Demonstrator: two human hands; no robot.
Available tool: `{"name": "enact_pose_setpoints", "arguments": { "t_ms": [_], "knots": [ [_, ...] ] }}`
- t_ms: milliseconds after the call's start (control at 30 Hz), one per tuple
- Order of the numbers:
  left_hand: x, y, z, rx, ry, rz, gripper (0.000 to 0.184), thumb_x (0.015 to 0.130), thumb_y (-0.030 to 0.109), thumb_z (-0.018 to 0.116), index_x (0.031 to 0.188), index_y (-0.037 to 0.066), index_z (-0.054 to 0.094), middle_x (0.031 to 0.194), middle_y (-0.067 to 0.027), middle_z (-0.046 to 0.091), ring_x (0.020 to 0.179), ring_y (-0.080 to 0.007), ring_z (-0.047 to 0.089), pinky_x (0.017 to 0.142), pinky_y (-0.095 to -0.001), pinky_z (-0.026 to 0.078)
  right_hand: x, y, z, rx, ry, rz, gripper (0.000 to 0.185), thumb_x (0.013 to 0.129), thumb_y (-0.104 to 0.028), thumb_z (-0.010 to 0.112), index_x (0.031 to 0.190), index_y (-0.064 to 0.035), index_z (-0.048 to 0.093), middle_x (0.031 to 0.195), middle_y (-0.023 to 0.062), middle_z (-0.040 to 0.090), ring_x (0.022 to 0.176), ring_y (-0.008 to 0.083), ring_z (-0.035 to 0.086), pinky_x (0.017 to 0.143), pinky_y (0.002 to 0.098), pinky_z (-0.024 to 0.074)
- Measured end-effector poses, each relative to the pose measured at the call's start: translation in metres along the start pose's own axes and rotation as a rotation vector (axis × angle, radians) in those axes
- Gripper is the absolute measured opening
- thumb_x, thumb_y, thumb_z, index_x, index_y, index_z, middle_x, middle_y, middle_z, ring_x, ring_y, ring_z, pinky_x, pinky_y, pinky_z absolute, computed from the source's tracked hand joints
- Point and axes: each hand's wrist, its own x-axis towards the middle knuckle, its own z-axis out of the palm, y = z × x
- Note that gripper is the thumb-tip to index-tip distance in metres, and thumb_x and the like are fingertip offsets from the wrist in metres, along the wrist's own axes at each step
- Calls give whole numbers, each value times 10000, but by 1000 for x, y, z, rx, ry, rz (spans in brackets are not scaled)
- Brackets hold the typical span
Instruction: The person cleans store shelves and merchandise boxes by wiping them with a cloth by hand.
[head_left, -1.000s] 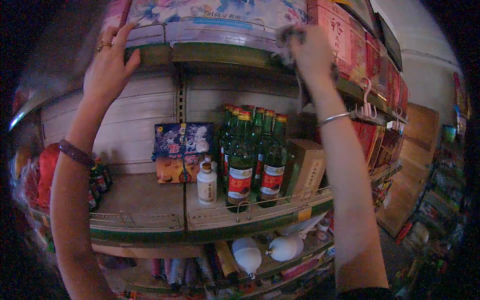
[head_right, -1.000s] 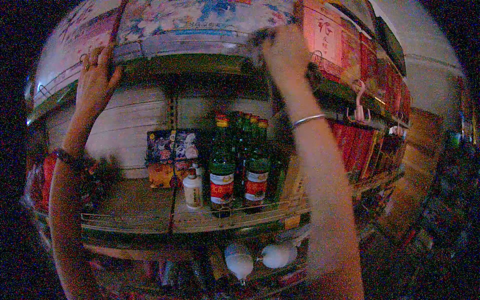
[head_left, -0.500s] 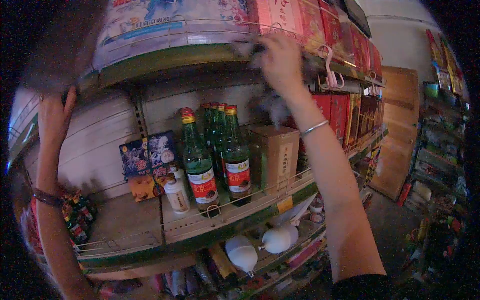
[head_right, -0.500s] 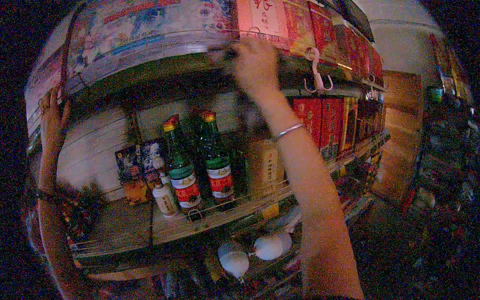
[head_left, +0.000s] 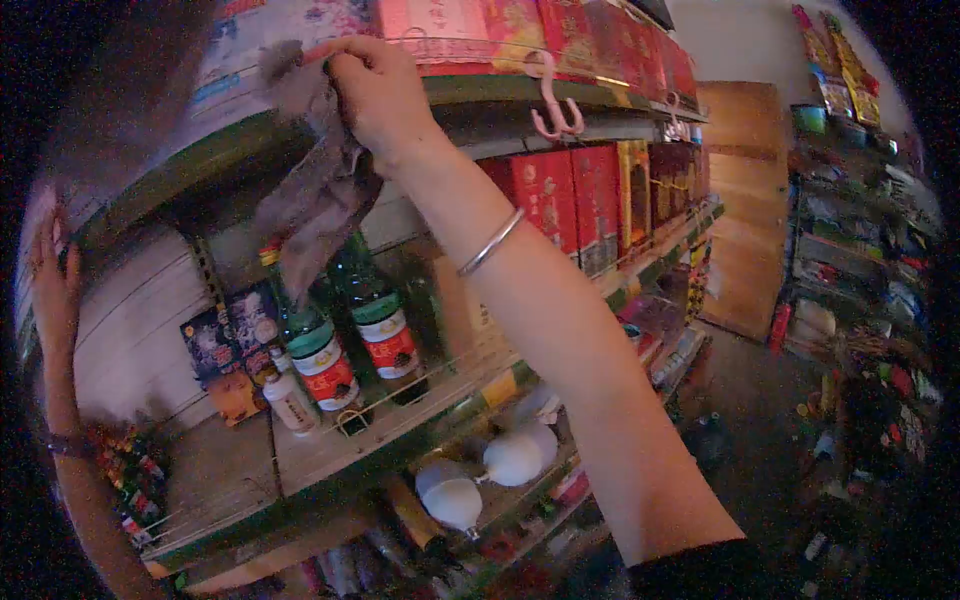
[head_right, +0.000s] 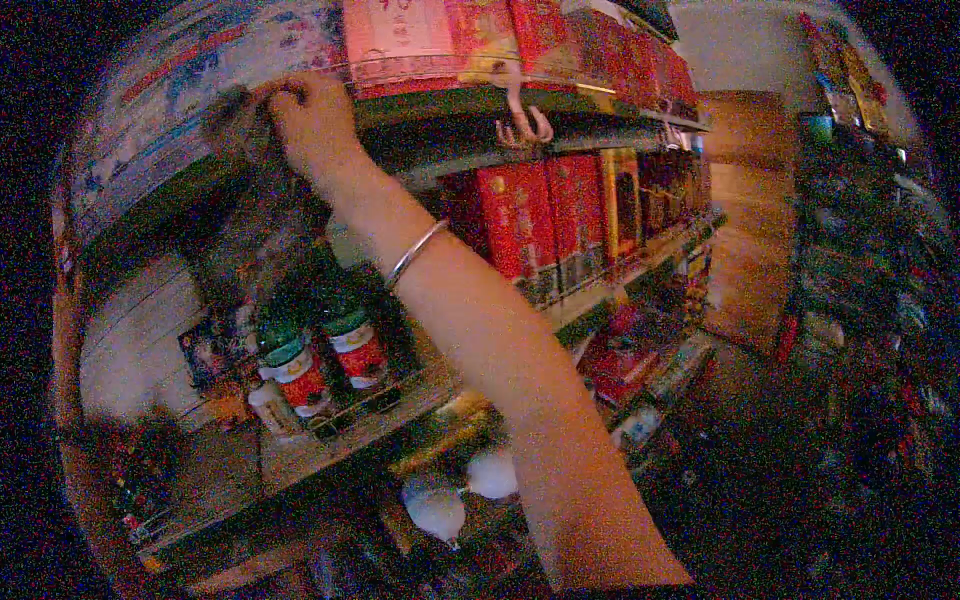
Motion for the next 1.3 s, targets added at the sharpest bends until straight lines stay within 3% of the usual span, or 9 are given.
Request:
{"name": "enact_pose_setpoints", "arguments": {
  "t_ms": [67,200,300,467,500,567,1033,1067,1300],
  "knots": [
    [-3,-21,13,15,77,27,534,892,240,481,1378,117,299,1389,-137,342,1252,-323,352,1031,-384,288,-3,-7,3,436,48,174,189,781,-134,564,884,-8,660,855,110,667,805,190,615,738,316,483],
    [9,21,-40,41,74,54,569,865,309,511,1346,59,339,1363,-171,364,1250,-332,341,1015,-428,287,-50,-42,-18,154,-57,-81,242,753,-109,625,985,-38,621,957,68,653,873,183,606,809,316,471],
    [-16,82,-97,-247,-6,7,511,840,228,508,1303,43,396,1319,-161,421,1237,-309,371,1020,-420,287,-85,-48,-23,223,-28,197,261,747,-124,631,998,-51,619,976,67,645,894,191,598,823,320,465],
    [-125,245,-218,-1252,-444,-147,477,736,51,558,1208,24,499,1221,-147,519,1186,-279,441,1000,-411,319,-163,-88,-38,100,-25,379,282,742,-143,632,1011,-60,614,993,77,632,919,210,586,840,331,455],
    [-131,256,-245,-1393,-810,-148,479,705,31,608,1174,24,514,1177,-158,538,1139,-299,473,962,-414,361,-174,-97,-40,85,-34,413,286,741,-147,632,1013,-62,613,996,79,629,924,213,583,844,334,453],
    [-179,286,-265,-1425,-822,-22,443,749,80,617,1172,24,502,1117,-170,549,1061,-338,505,916,-397,393,-197,-117,-45,46,-52,483,295,738,-154,633,1018,-66,611,1003,83,624,934,221,578,850,338,449],
    [-298,413,-498,-2863,-1344,-1970,493,916,274,455,1337,56,322,1271,-85,429,1167,-192,415,966,-353,353,-375,-440,-61,-184,-709,429,354,723,-206,637,1055,-91,596,1050,110,587,1003,274,544,898,370,420],
    [-306,411,-447,-2805,-1439,-2037,491,916,272,455,1336,56,323,1274,-86,426,1169,-193,412,967,-351,352,-374,-358,-43,-260,-810,471,352,745,-200,627,1076,-87,584,1144,110,529,1082,290,489,936,402,385],
    [-277,560,-540,-2710,-1801,-1530,480,915,262,453,1331,59,324,1296,-89,405,1184,-196,396,972,-342,346,-430,-491,-237,-756,-281,836,339,751,-93,646,1085,-80,586,1176,125,519,1096,303,488,907,388,412]
  ]
}}
